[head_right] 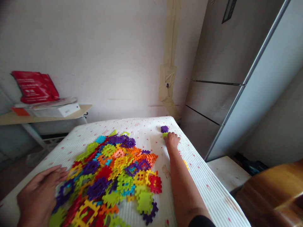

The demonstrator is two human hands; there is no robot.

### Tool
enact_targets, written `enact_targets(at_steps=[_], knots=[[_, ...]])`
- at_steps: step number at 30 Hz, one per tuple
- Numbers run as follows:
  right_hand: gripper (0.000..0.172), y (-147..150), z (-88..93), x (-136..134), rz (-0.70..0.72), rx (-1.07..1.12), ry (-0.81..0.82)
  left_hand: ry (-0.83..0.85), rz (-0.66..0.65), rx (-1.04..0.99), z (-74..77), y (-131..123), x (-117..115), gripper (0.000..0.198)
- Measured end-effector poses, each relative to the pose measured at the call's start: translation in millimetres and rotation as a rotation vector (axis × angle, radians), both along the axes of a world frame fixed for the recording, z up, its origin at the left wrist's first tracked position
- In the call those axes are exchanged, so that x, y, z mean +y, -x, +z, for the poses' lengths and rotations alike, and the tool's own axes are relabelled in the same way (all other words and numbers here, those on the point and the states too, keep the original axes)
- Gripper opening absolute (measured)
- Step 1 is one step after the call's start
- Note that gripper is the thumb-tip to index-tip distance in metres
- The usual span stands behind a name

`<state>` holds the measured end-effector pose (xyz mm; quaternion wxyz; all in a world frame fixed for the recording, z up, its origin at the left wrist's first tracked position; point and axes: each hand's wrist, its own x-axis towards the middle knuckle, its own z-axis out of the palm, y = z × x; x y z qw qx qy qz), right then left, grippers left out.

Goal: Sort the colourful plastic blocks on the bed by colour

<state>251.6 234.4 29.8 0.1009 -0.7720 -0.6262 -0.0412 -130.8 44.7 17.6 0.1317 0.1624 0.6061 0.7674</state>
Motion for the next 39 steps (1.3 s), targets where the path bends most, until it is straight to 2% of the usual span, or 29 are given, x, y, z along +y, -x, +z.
enact_targets(at_steps=[11, 15, 19, 23, 26, 30, 35, 37, 39], knots=[[0.032, 2, -3.5, 0, 0.004, 0.025, -0.001, 0.031, -0.078, 0.018, -1.6, 2, -2, 0.030], [0.037, 6, 6.5, -4, 0.037, 0.041, -0.107, 0.026, -0.094, 0.014, -1.6, 1, -2, 0.030], [0.033, 18, 26.5, -9, 0.237, 0.168, -0.187, 0.021, -0.087, 0.061, -0.4, 2, -4, 0.031], [0.026, 31, 45.2, -18, 0.539, 0.345, -0.091, 0.002, -0.057, 0.085, -0.3, 7, -6, 0.031], [0.024, 38, 55.1, -31, 0.729, 0.378, 0.037, -0.012, -0.037, 0.073, -1.0, 11, -7, 0.030], [0.018, 49, 67.9, -62, 0.861, 0.314, 0.249, -0.017, -0.037, 0.052, -0.6, 11, -7, 0.027], [0.009, 61, 79.8, -132, 1.174, 0.123, 0.387, -0.021, -0.030, 0.035, 1.9, 7, -7, 0.026], [0.022, 63, 75.6, -163, 1.181, -0.014, 0.369, -0.018, -0.036, 0.025, 1.9, 7, -7, 0.026], [0.038, 63, 64.0, -188, 1.116, -0.143, 0.362, -0.019, -0.044, 0.025, 0.9, 7, -6, 0.026]])
